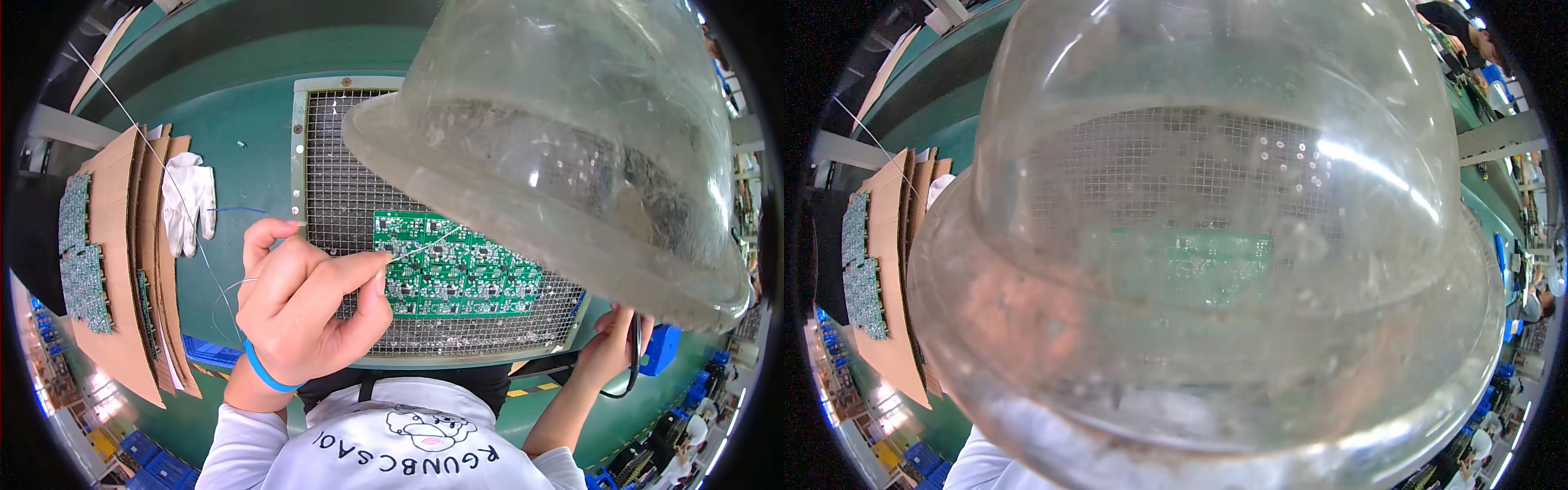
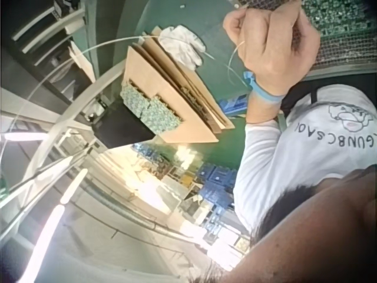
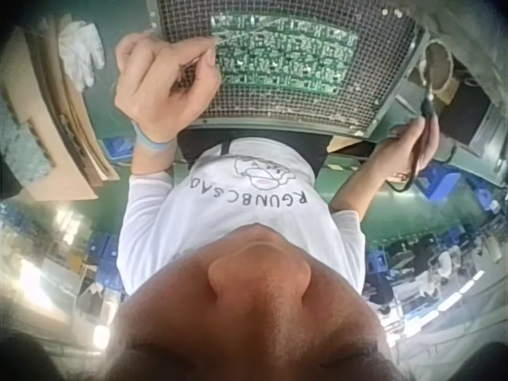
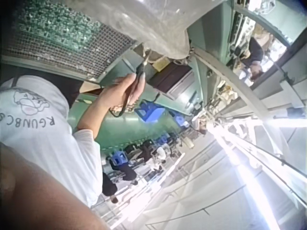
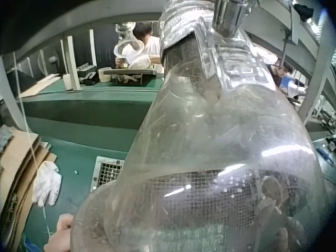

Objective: The person solders a circuit board using a soldering iron and solder wire, walks to another workstation to trim their fingernails with pliers, and returns to their seat at the workbench.

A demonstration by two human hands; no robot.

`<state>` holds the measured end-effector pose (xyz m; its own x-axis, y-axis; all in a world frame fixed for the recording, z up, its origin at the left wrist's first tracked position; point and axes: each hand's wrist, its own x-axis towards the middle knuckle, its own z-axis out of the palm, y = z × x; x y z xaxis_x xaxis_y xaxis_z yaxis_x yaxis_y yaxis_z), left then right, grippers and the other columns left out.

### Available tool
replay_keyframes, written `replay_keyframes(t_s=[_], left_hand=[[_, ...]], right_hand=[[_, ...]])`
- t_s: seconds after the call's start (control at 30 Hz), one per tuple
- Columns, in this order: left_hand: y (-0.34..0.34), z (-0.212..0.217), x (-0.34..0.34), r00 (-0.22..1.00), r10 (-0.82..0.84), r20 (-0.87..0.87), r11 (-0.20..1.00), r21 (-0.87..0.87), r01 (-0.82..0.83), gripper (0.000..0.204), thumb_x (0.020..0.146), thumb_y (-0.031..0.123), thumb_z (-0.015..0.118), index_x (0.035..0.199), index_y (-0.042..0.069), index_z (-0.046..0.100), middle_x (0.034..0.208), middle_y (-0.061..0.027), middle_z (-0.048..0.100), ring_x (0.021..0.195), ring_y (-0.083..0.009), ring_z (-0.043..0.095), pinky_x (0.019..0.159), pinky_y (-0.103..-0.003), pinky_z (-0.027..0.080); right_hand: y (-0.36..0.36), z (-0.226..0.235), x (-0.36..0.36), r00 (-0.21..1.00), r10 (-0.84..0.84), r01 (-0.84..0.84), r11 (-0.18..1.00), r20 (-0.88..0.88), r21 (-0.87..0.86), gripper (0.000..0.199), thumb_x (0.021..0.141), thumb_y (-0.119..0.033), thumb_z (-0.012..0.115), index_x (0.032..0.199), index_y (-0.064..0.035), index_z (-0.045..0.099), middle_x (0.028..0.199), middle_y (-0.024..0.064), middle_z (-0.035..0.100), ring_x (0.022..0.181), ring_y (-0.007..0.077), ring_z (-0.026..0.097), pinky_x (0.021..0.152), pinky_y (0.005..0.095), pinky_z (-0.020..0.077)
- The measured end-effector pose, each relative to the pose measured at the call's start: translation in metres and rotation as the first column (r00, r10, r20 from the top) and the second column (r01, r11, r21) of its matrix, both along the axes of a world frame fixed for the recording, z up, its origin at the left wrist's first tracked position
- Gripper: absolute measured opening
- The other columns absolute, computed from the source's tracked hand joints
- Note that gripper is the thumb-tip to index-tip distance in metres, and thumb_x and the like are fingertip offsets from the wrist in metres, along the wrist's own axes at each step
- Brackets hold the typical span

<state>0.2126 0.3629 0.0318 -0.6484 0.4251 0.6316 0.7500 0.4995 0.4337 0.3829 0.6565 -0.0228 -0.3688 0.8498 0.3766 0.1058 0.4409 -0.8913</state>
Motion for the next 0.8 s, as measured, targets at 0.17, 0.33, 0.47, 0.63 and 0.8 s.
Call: replay_keyframes(t_s=[0.17,0.33,0.47,0.63,0.8], left_hand=[[0.002,-0.003,0.0,1.0,-0.014,-0.005,1.0,0.013,0.014,0.022,0.061,0.001,0.072,0.081,0.012,0.071,0.058,0.0042,0.046,0.051,-0.0117,0.046,0.078,-0.034,0.043],[0.005,-0.004,-0.001,0.999,-0.027,-0.027,0.999,0.041,0.028,0.021,0.061,0.001,0.072,0.08,0.011,0.07,0.058,0.0037,0.046,0.051,-0.012,0.046,0.076,-0.033,0.043],[0.006,-0.006,-0.002,0.999,-0.023,-0.028,0.998,0.052,0.025,0.021,0.061,0.001,0.072,0.079,0.011,0.07,0.058,0.0037,0.046,0.051,-0.0121,0.046,0.075,-0.033,0.043],[0.005,-0.004,-0.004,0.999,-0.015,-0.028,1.0,0.025,0.016,0.021,0.061,0.002,0.073,0.079,0.011,0.07,0.058,0.0036,0.047,0.052,-0.012,0.046,0.075,-0.032,0.043],[0.004,-0.002,-0.002,0.999,-0.045,-0.017,0.999,0.023,0.045,0.02,0.061,0.002,0.073,0.079,0.011,0.07,0.059,0.0036,0.047,0.052,-0.012,0.047,0.077,-0.033,0.043]], right_hand=[[-0.012,0.007,-0.009,0.992,-0.113,0.114,0.993,-0.055,0.014,0.02,0.091,-0.01,0.06,0.105,0.0035,0.058,0.059,0.0022,0.05,0.046,0.0064,0.041,0.042,0.02,0.0297],[-0.027,0.021,-0.021,0.982,0.037,-0.029,0.999,-0.185,0.044,0.022,0.094,-0.009,0.054,0.111,0.0041,0.056,0.058,0.0019,0.05,0.045,0.0058,0.039,0.042,0.0201,0.0287],[-0.049,0.016,-0.041,0.924,0.214,-0.216,0.976,-0.316,0.03,0.021,0.096,-0.009,0.051,0.112,0.0029,0.054,0.057,0.0017,0.048,0.044,0.0061,0.037,0.041,0.0203,0.0279],[-0.05,0.009,-0.045,0.901,0.277,-0.293,0.956,-0.333,0.001,0.02,0.097,-0.01,0.049,0.113,0.0018,0.053,0.056,0.0018,0.047,0.044,0.0065,0.037,0.04,0.0204,0.0276],[-0.05,0.007,-0.045,0.89,0.294,-0.31,0.951,-0.349,0.012,0.02,0.097,-0.01,0.048,0.113,0.0021,0.052,0.057,0.0017,0.047,0.045,0.0063,0.037,0.04,0.0202,0.028]])
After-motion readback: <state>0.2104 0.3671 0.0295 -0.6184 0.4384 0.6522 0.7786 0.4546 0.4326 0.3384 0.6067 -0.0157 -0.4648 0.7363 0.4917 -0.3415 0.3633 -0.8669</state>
